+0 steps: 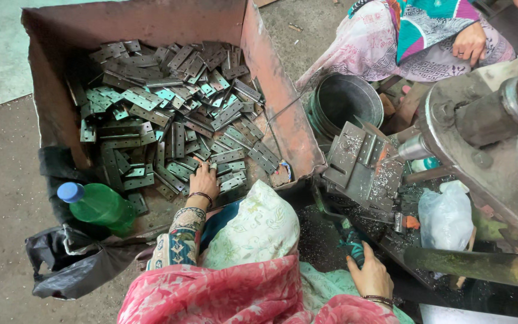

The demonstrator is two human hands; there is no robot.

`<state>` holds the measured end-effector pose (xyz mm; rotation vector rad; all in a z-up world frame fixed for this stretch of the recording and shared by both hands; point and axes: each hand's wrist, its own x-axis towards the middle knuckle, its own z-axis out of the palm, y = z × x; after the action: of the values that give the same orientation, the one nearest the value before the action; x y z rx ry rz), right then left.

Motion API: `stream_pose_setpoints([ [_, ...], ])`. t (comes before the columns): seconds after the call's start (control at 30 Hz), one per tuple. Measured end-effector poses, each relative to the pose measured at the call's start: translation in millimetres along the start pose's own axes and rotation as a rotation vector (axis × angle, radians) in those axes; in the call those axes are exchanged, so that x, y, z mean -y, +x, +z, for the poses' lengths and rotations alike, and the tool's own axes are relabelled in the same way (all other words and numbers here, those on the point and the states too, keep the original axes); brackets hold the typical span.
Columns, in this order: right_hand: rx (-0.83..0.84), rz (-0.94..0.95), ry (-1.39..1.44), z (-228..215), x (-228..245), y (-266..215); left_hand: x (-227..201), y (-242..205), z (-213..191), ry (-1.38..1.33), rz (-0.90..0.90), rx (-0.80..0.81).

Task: The person sits on the floor and repeatedly places small metal brackets into a press machine, then removes them and drops them into a nearby bin. The process is repeated continuously with the same type of metal piece.

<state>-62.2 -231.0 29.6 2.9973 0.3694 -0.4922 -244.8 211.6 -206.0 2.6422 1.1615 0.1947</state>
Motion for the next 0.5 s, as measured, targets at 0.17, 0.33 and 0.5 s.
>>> stream_pose_setpoints([
  [0.17, -0.009, -0.002, -0.012, 2, 1, -1, 5, 18, -2, -0.085, -0.051, 0.119],
  [0.33, -0.007, -0.018, 0.002, 2, -1, 0, 12, 34, -17, -0.229, -0.144, 0.115],
  [0.5, -0.027, -0.046, 0.030, 7, 0, 1, -8, 43, -46, -0.003, -0.066, 0.150],
])
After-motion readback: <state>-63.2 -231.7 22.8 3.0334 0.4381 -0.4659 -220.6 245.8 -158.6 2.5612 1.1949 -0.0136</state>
